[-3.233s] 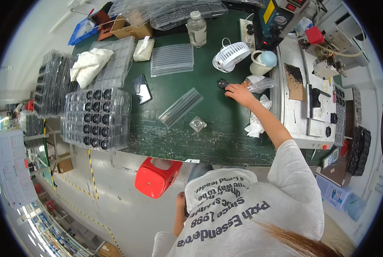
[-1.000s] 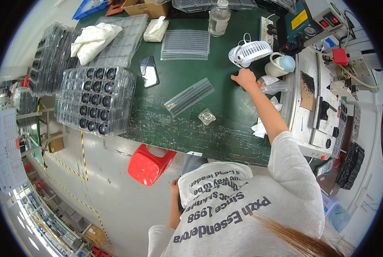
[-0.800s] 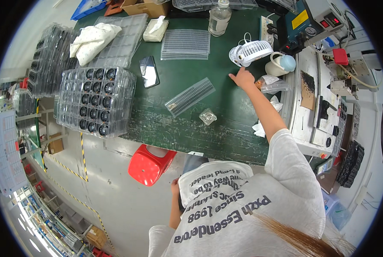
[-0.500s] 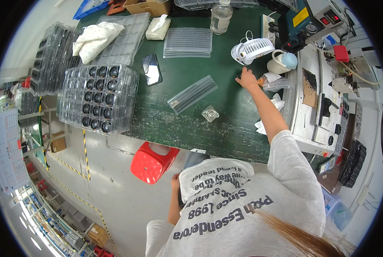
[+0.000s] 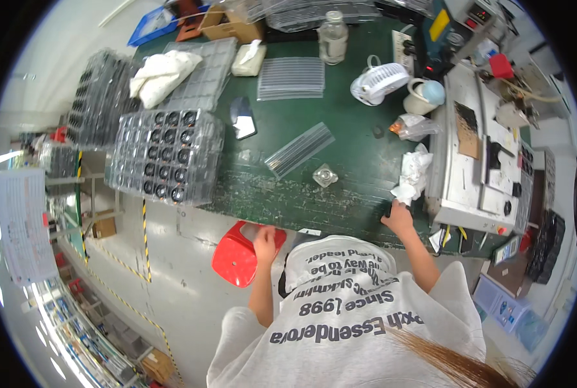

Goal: The person places black components into a machine fixture, wipes parts using tissues and liquid from a bottle, and picks up a phone before stepping away from the workbench.

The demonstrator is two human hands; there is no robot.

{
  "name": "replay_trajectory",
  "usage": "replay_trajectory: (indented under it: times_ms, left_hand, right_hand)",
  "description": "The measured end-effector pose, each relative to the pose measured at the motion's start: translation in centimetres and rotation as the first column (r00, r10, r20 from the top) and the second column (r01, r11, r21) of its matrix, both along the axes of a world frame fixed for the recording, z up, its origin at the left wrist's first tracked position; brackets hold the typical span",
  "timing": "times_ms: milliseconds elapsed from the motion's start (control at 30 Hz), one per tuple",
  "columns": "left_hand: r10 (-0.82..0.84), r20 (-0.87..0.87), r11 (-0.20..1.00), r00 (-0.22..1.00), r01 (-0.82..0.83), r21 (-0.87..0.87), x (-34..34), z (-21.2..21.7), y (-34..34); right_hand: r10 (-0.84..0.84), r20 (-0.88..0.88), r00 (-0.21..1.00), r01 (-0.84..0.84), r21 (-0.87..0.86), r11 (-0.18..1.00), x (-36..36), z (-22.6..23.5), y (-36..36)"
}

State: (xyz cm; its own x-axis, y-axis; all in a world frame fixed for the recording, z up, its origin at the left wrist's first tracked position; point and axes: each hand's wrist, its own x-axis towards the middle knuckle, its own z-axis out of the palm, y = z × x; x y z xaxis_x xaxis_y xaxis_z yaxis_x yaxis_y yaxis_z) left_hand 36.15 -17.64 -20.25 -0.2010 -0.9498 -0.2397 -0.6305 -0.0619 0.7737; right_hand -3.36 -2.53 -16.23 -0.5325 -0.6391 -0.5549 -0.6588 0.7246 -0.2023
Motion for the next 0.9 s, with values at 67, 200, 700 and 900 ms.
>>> replay_trajectory:
  times_ms: [67, 200, 700, 900]
  left_hand:
    - [-0.093, 0.117, 0.946, 0.989, 0.124, -0.299, -2.1, -0.1, -5.8]
    - [0.048, 0.332, 0.803, 0.942, 0.162, -0.573, -8.1, 0.9, -17.8]
    - [0.13, 0.804, 0.983, 0.581, 0.029, -0.18, -16.7, -5.1, -40.0]
    - [-0.014, 0.835, 0.988, 0.55, 0.138, -0.074, -16.2, -2.8, -38.9]
  right_hand:
    - [-0.105, -0.052, 0.993, 0.107, 0.034, 0.994, 0.4, -0.1, 1.6]
    - [-0.295, -0.124, 0.948, 0.286, -0.08, 0.955, 1.0, -0.6, 2.2]
    - [-0.691, -0.194, 0.697, 0.691, -0.077, 0.719, 0.7, -1.1, 1.2]
    - [-0.658, -0.201, 0.726, 0.652, -0.101, 0.751, 0.0, -1.1, 1.5]
